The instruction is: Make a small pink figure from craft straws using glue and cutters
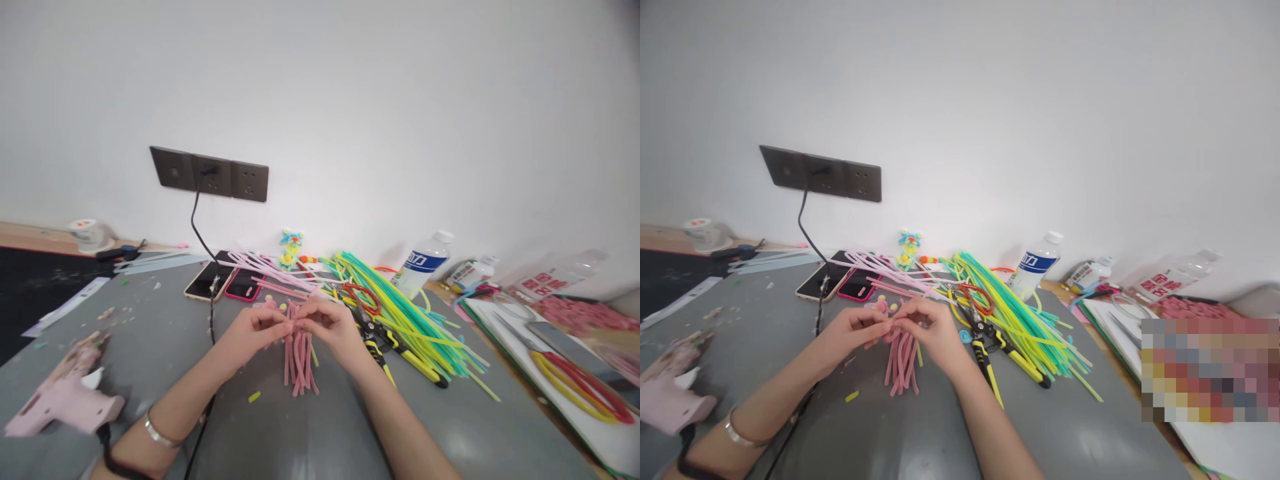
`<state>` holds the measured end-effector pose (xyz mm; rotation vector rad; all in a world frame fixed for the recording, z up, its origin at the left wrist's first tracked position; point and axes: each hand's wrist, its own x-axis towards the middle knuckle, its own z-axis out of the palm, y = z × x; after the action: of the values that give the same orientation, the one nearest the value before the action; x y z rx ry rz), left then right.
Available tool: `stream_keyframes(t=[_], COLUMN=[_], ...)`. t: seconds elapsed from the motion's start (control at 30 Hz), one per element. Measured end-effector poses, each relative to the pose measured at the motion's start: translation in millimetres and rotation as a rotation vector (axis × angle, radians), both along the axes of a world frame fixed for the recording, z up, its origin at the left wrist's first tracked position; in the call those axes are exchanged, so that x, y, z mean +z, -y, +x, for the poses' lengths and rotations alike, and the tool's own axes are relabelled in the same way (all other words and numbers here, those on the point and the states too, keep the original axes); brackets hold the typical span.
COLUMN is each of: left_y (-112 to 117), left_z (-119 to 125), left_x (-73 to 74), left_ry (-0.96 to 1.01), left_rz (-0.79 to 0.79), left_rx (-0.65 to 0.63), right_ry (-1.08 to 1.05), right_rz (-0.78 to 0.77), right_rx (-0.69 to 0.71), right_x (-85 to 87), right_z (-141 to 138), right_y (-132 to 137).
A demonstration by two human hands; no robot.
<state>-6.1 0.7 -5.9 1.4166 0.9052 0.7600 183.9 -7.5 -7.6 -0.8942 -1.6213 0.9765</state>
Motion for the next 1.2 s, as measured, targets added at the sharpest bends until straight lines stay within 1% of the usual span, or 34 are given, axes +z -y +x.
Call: stream_keyframes(t=[0.13,0.27,0.33,0.47,0.53,0.6,0.67,0.77,0.83,0.9,0.97,1.1,1.2], left_y=[-0.6,-0.5,-0.3,0.9,1.3,0.5,-2.0,-7.1,-9.5,-10.3,-10.1,-10.1,-11.1], left_z=[-2.4,-3.7,-2.9,-1.2,-2.1,-4.6,-8.7,-15.5,-19.3,-21.8,-23.1,-23.0,-22.0], left_x=[-2.1,-1.4,-1.0,-0.7,-0.1,0.6,1.0,0.5,-0.8,-3.0,-5.1,-5.7,-4.4], left_ry=[0.078,0.046,0.033,0.040,0.027,-0.012,-0.081,-0.228,-0.329,-0.395,-0.426,-0.459,-0.437], left_rz=[-0.113,-0.105,-0.118,-0.172,-0.162,-0.119,-0.055,0.019,0.013,-0.017,-0.042,-0.040,-0.025], left_rx=[-0.048,-0.180,-0.224,-0.258,-0.273,-0.260,-0.243,-0.267,-0.294,-0.330,-0.343,-0.281,-0.211], right_ry=[-0.031,0.011,0.050,0.071,0.082,0.114,0.184,0.387,0.557,0.699,0.789,0.906,0.975], right_rz=[-0.042,-0.082,-0.067,-0.031,-0.012,0.001,0.025,0.089,0.089,0.032,-0.042,-0.150,-0.201], right_rx=[0.057,0.161,0.175,0.197,0.200,0.153,0.034,-0.175,-0.244,-0.263,-0.273,-0.251,-0.226], right_x=[-1.8,-4.0,-4.3,-3.1,-2.3,-2.0,-2.7,-5.2,-6.8,-7.8,-8.1,-7.0,-4.8], right_z=[6.0,9.6,9.6,8.5,8.1,8.0,8.2,9.0,9.0,7.8,5.4,0.1,-2.0], right_y=[-3.1,-4.3,-4.0,-2.7,-2.2,-2.3,-2.9,-3.8,-3.7,-3.0,-1.6,2.8,7.4])
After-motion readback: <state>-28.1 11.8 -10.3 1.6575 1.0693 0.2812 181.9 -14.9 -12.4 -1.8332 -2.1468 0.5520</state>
